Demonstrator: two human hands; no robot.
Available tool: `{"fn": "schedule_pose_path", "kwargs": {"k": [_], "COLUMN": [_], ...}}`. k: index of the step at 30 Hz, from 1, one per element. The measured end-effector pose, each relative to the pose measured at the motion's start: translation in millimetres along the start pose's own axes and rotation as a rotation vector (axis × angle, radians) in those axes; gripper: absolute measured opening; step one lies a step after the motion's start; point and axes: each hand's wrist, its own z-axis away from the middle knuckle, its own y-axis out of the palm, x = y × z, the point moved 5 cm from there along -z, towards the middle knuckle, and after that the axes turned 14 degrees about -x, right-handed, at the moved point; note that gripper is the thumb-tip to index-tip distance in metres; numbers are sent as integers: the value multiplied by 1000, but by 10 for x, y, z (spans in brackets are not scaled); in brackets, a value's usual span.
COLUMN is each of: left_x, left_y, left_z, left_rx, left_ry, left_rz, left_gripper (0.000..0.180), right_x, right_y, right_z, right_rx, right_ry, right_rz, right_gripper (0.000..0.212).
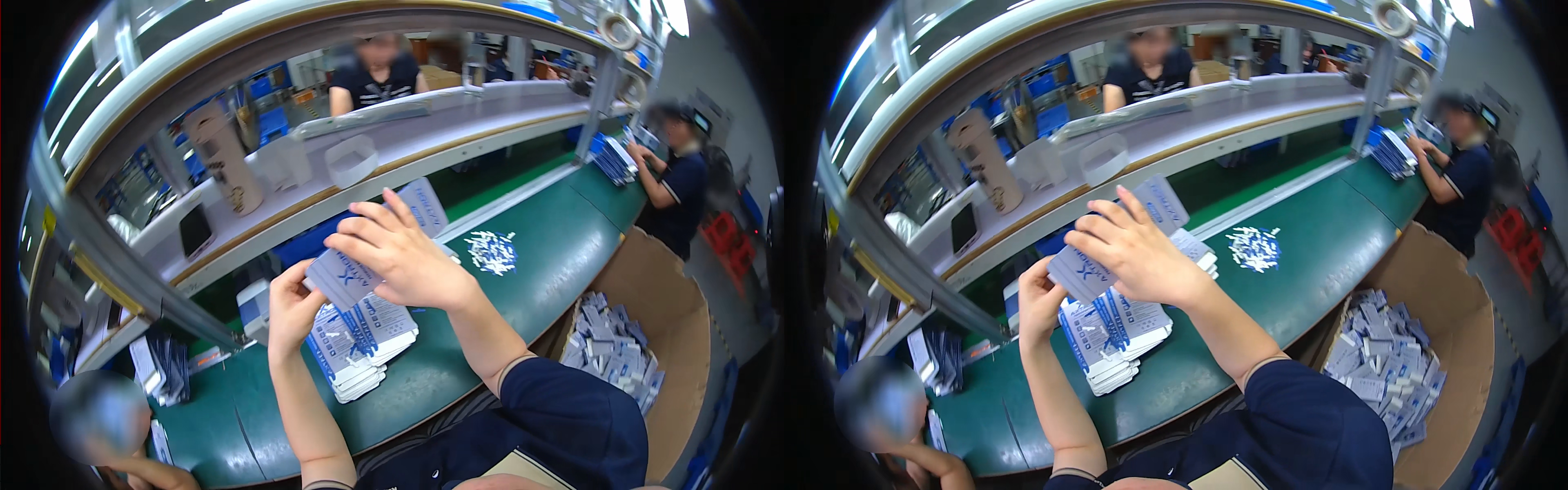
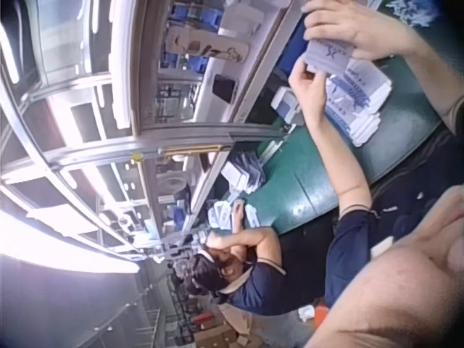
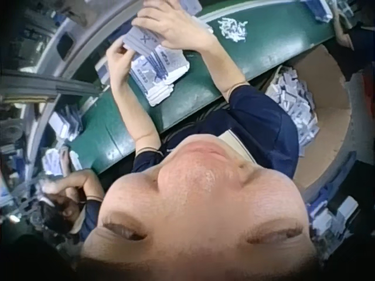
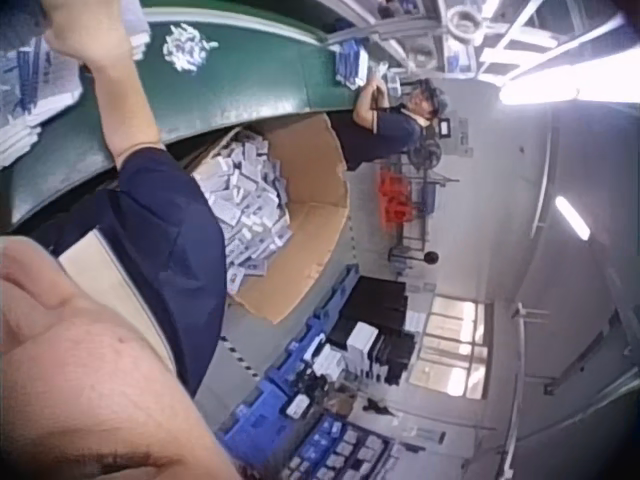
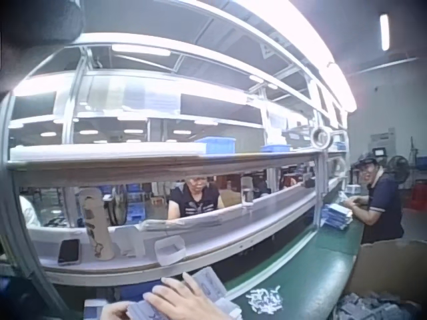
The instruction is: The person assembles small battery units by inserting blue rectangular batteries into white cardboard packaging. They pick up a battery and a package, insert the battery into the slot, and then fold the cardboard flap to secure it. The process is repeated for multiple units on a green assembly table.
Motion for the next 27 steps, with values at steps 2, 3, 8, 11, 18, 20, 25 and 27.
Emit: {"fn": "schedule_pose_path", "kwargs": {"k": [2,3,8,11,18,20,25,27], "left_x": [-13,-7,42,68,172,210,158,106], "left_y": [46,47,12,-50,36,46,7,-6], "left_z": [11,-1,-51,-68,-82,-103,-102,-106], "left_rx": [5,2,-8,-40,-74,-68,-55,-53], "left_ry": [-1,10,22,24,32,66,61,114], "left_rz": [34,28,-15,-77,-223,-272,-279,-349], "left_gripper": [17,15,9,9,20,21,17,16], "right_x": [-20,-29,-14,-58,-286,-282,-277,-286], "right_y": [-30,-32,63,114,139,142,167,170], "right_z": [5,2,35,38,121,126,93,98], "right_rx": [-24,-31,-96,-46,69,69,55,87], "right_ry": [13,12,14,29,99,78,33,39], "right_rz": [8,9,53,54,28,42,11,-11], "right_gripper": [59,58,52,54,60,60,68,68]}}
